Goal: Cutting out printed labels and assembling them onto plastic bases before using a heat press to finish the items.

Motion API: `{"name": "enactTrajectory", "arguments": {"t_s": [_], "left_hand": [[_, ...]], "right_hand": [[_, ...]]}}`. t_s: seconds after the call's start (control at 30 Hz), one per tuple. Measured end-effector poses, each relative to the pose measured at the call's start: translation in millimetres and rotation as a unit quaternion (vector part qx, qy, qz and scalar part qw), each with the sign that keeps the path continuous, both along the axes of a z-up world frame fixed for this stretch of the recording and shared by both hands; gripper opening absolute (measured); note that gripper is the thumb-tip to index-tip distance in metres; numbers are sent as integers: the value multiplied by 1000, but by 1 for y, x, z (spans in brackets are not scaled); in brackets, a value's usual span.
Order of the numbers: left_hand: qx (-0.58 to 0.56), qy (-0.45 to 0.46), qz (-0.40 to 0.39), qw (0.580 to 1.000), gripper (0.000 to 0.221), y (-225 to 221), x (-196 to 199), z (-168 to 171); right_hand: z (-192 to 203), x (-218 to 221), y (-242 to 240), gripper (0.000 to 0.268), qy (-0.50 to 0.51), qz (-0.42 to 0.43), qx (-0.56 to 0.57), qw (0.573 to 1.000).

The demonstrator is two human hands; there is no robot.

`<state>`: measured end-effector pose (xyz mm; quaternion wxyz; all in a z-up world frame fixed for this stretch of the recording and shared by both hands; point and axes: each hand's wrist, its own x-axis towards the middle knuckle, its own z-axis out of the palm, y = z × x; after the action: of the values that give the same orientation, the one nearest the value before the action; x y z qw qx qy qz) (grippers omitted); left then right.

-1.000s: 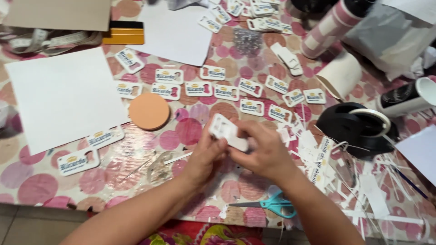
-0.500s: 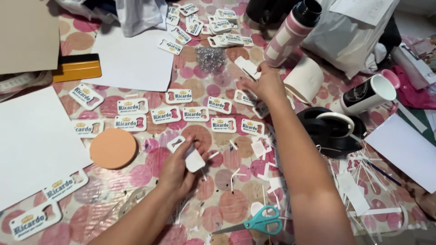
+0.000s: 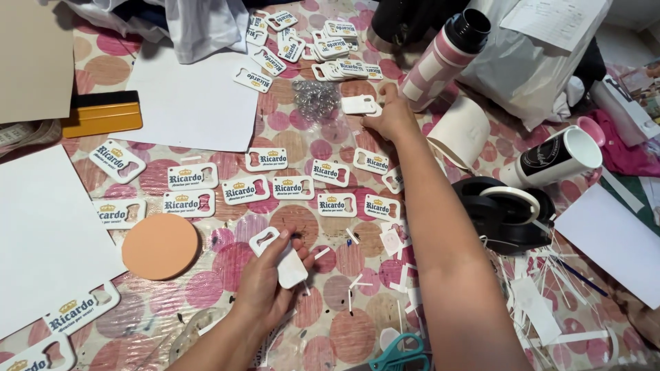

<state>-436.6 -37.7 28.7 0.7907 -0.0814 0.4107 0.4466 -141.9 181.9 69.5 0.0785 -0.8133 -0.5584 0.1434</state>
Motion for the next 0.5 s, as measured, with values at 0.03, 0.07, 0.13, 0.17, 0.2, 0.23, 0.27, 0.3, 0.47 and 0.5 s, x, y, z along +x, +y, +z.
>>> {"name": "enactTrajectory", "arguments": {"t_s": [0.03, 0.07, 0.13, 0.17, 0.2, 0.23, 0.27, 0.3, 0.47, 0.5], "left_hand": [[0, 0, 1, 1000, 27, 0, 0, -1], [-1, -1, 1, 1000, 27, 0, 1, -3], [-2, -2, 1, 1000, 27, 1, 0, -3], [-4, -3, -2, 1000, 29, 1, 0, -1], [-6, -5, -5, 1000, 30, 1, -1, 1], [-6, -4, -5, 1000, 30, 0, -1, 1], [-13, -2, -6, 1000, 30, 0, -1, 2], [-19, 1, -6, 1000, 30, 1, -1, 3], [-11, 6, -13, 1000, 31, -2, -2, 10], [-1, 5, -18, 1000, 30, -3, -4, 14]], "right_hand": [[1, -1, 2, 73, 0, 1, 0, 1000], [1, -1, 3, 62, 3, 8, 6, 1000], [3, -3, 6, 51, 6, 15, 13, 1000], [4, -5, 7, 49, -10, 23, -1, 1000], [5, -6, 9, 46, -26, 32, -15, 999], [8, -9, 5, 46, -26, 32, -16, 999], [12, -13, 3, 47, -35, 19, -29, 999], [16, -16, 1, 48, -44, 7, -43, 998], [53, -19, -20, 44, -69, -14, -52, 996], [57, -12, -20, 51, -86, -10, -52, 995]]}}
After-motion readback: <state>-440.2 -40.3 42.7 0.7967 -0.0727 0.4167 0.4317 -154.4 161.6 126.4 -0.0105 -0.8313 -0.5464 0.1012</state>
